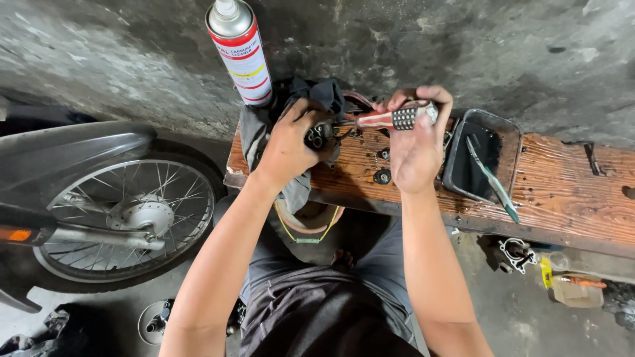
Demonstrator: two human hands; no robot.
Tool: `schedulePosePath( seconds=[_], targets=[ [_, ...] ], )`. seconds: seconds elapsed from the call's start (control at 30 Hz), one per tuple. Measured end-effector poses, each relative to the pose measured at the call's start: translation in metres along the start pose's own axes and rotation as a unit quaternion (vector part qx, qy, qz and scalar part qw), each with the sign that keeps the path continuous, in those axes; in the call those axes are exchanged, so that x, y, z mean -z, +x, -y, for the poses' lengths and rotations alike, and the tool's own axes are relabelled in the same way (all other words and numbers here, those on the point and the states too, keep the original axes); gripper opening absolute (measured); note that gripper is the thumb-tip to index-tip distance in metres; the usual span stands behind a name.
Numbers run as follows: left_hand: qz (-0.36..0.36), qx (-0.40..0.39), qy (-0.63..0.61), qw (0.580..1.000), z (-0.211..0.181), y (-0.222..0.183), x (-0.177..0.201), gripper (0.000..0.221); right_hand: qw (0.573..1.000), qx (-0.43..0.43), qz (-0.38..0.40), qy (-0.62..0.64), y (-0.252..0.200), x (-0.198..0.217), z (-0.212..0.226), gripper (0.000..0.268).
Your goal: Assembling and inspecting the internal components of a motorcycle carburetor on a workbench.
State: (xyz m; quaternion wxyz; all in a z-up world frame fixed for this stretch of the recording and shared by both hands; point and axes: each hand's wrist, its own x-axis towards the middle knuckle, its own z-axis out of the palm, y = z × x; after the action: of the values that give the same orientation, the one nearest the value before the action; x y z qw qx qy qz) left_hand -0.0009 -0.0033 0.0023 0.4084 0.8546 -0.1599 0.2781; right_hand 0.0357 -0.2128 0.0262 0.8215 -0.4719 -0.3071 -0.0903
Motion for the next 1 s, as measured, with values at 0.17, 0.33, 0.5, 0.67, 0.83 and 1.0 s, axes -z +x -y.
schedulePosePath(
  seconds=[0.17, 0.33, 0.5, 0.67, 0.83, 1.0],
  targets=[
    [-0.006, 0.008, 0.006, 1.000, 0.004, -0.002, -0.002, 0.034, 0.997, 0.031, -0.005, -0.063, 0.003, -0.011, 0.011, 0.046],
    [0.001, 0.018, 0.012, 1.000, 0.015, -0.006, -0.009, 0.037, 0.977, 0.095, -0.106, -0.160, -0.003, 0.003, 0.002, 0.046],
    [-0.003, 0.031, 0.006, 0.999, 0.019, -0.010, -0.011, 0.035, 0.948, 0.194, -0.021, -0.251, -0.001, 0.004, 0.011, 0.040],
    [-0.005, 0.033, 0.021, 0.999, 0.018, -0.009, -0.013, 0.038, 0.943, 0.136, 0.026, -0.303, -0.005, 0.014, 0.039, 0.038],
    [-0.012, 0.039, 0.028, 0.999, 0.010, -0.006, -0.010, 0.034, 0.944, 0.114, -0.033, -0.307, -0.011, 0.035, 0.029, 0.041],
    [0.004, 0.043, 0.022, 0.999, 0.019, -0.009, -0.012, 0.038, 0.943, 0.113, 0.030, -0.313, -0.006, 0.013, 0.046, 0.040]
  ],
)
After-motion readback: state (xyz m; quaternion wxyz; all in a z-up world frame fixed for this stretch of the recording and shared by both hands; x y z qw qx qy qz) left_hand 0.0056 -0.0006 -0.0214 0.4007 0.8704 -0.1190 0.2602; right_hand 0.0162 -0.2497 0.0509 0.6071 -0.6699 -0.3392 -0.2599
